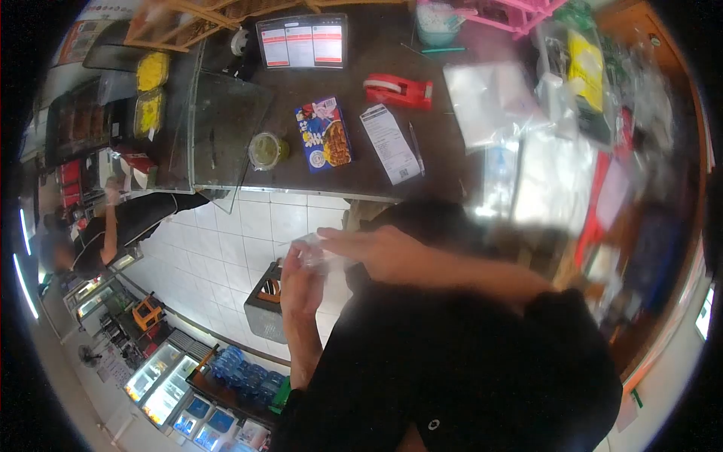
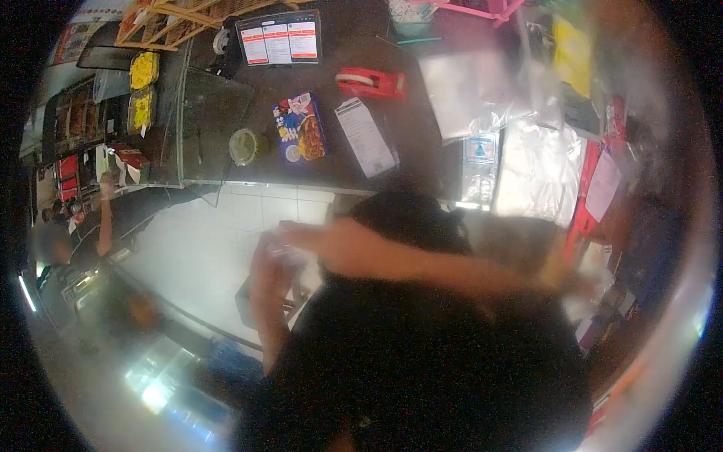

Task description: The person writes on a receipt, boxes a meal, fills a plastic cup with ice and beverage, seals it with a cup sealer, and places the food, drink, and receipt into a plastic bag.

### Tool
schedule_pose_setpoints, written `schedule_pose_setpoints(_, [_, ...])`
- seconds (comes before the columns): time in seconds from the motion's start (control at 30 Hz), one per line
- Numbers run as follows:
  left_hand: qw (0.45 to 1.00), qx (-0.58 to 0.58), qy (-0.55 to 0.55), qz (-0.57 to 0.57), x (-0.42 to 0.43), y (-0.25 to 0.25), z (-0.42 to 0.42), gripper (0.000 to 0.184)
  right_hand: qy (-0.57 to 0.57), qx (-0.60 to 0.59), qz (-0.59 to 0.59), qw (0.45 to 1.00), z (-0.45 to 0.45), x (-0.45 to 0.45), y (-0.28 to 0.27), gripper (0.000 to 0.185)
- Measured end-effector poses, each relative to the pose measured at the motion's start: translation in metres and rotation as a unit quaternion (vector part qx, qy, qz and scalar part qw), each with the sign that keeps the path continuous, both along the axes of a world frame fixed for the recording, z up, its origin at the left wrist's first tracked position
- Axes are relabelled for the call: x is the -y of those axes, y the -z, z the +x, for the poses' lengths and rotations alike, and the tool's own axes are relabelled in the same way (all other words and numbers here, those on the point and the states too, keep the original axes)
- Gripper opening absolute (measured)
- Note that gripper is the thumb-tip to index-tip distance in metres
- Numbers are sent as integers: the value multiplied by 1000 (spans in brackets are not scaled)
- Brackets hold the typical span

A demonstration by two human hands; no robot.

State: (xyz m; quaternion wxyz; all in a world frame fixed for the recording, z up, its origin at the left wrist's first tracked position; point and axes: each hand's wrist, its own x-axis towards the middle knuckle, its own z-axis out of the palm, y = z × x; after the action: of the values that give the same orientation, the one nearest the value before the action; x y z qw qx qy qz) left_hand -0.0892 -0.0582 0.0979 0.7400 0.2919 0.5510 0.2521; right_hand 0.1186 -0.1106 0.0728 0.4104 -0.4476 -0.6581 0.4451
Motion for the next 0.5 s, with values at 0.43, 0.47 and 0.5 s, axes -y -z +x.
schedule_pose_setpoints(0.43, [728,-503,-6,467,4,39,-10,13,170,83,-175,966,-36,-49,-22,19])
schedule_pose_setpoints(0.47, [712,-474,18,517,5,43,-6,13,139,92,-255,953,-39,-57,-22,16])
schedule_pose_setpoints(0.5, [713,-473,21,517,2,44,-2,13,167,91,-191,963,-49,-58,-10,22])
